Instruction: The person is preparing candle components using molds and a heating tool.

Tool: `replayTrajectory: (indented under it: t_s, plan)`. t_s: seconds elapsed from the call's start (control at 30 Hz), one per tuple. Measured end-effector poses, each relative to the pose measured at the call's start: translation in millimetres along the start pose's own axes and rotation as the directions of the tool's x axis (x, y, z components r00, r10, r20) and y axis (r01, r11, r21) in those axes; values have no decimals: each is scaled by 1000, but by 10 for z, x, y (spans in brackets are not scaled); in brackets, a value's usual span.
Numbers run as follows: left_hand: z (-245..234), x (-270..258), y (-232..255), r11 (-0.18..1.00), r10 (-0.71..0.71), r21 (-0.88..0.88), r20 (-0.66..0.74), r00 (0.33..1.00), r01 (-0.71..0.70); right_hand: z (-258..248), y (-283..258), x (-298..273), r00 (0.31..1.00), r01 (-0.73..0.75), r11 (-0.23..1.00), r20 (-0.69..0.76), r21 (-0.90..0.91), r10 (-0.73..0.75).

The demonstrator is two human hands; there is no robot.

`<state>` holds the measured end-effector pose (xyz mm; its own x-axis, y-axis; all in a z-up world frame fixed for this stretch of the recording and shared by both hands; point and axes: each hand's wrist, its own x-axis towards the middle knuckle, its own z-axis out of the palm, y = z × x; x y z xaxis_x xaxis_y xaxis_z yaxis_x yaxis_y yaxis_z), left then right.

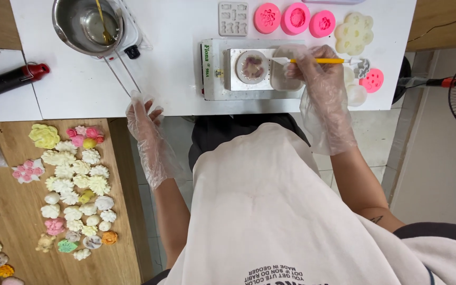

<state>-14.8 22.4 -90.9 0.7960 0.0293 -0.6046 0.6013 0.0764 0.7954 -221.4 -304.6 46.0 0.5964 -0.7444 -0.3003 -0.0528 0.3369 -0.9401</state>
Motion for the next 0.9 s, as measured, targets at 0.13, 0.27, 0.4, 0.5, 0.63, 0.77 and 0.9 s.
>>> replayTrajectory:
  t_s: [0.13, 0.27, 0.4, 0.5, 0.63, 0.77, 0.9]
  plan:
    - [17, -48, 97, 1000, -9, 8, -7, 1000, 9, -66, 222, 77, 999, 46, 988, 29, -147, -42]
    - [-69, 111, -68, 1000, 9, -1, 45, 999, -9, -59, 304, 96, 1000, 0, 982, 19, -190, 4]
    - [-113, 179, -138, 1000, 24, -2, 104, 994, -24, -90, 389, 119, 999, -42, 982, -7, -186, 42]
    - [-152, 229, -182, 1000, 28, 11, 132, 991, -30, -89, 380, 114, 1000, -27, 982, -4, -189, 26]
    - [-150, 189, -142, 999, 11, 36, 126, 992, -16, -124, 460, 148, 1000, -21, 983, 1, -180, 21]
    - [-204, 241, -186, 998, 8, 63, 131, 991, -17, -11, 353, 83, 999, -32, 984, 3, -173, 33]
    - [-230, 238, -200, 997, 19, 66, 153, 988, -29, 30, 316, 57, 999, -51, 983, 1, -176, 52]
